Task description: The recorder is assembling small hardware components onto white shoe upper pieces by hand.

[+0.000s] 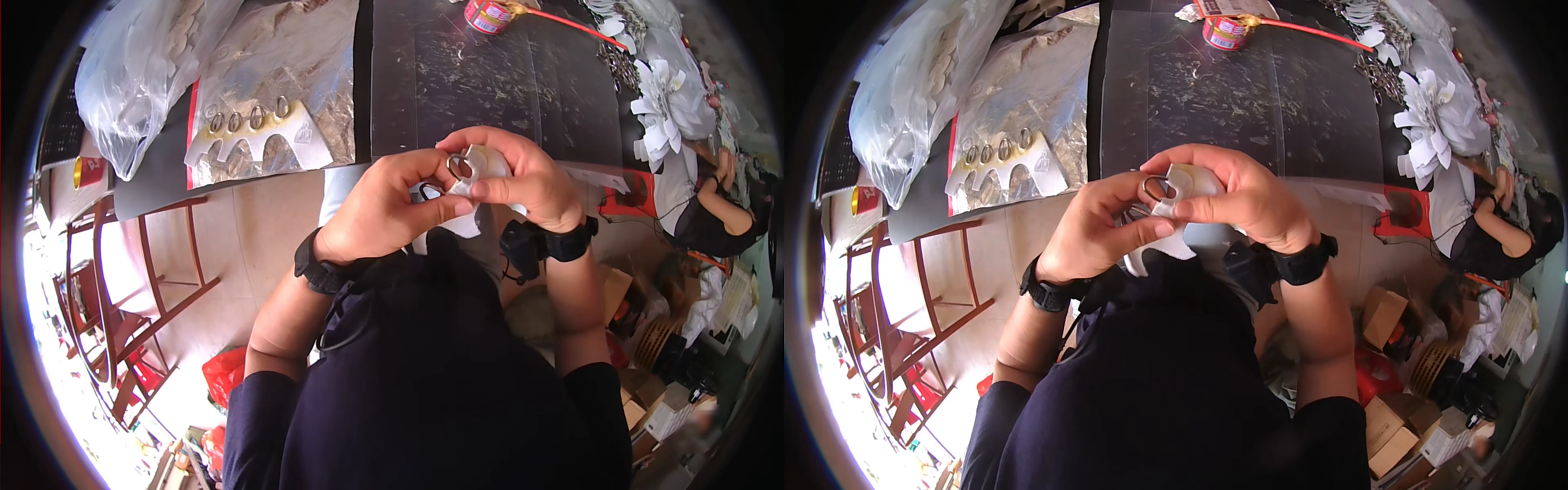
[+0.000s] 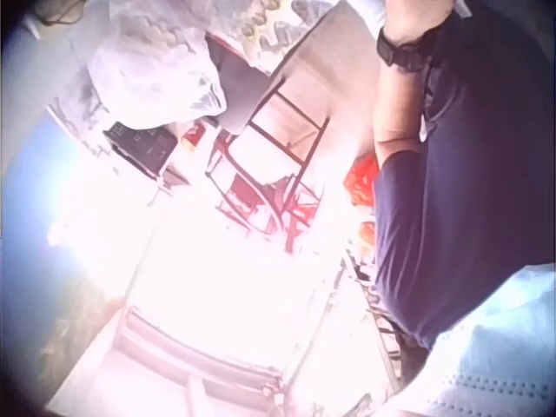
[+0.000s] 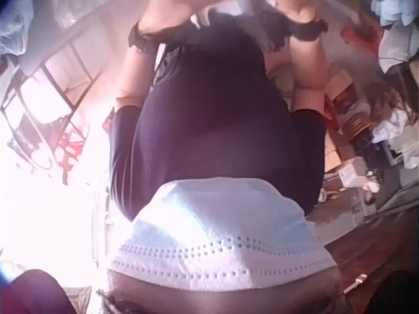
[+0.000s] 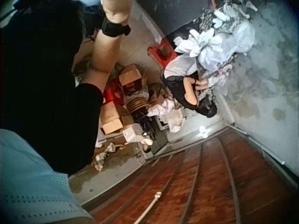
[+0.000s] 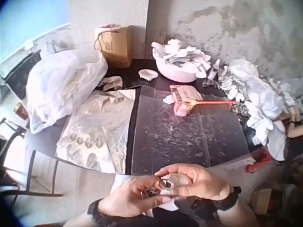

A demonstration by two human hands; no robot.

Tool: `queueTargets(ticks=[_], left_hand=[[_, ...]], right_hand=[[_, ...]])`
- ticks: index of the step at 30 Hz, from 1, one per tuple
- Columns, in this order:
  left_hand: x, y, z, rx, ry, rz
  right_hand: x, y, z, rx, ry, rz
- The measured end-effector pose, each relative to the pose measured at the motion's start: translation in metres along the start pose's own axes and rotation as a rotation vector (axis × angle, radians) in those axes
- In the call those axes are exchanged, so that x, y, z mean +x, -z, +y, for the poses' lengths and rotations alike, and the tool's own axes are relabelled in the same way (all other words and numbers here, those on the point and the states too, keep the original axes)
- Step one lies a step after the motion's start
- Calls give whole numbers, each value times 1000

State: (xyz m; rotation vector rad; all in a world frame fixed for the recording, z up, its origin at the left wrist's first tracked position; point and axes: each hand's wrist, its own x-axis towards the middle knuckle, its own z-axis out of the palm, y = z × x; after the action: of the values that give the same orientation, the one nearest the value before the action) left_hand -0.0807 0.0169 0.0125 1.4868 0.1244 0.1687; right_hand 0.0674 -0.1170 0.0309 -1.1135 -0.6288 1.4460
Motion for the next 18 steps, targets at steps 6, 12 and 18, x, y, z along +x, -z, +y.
queueTargets(ticks=[6,12,18], left_hand=[[-4,-1,-15,-240,90,9],[9,-3,-29,-490,136,331],[12,-15,-27,-469,116,443]], right_hand=[[4,-8,-3,-131,51,50],[11,20,25,298,282,429],[9,-31,35,18,253,466]])
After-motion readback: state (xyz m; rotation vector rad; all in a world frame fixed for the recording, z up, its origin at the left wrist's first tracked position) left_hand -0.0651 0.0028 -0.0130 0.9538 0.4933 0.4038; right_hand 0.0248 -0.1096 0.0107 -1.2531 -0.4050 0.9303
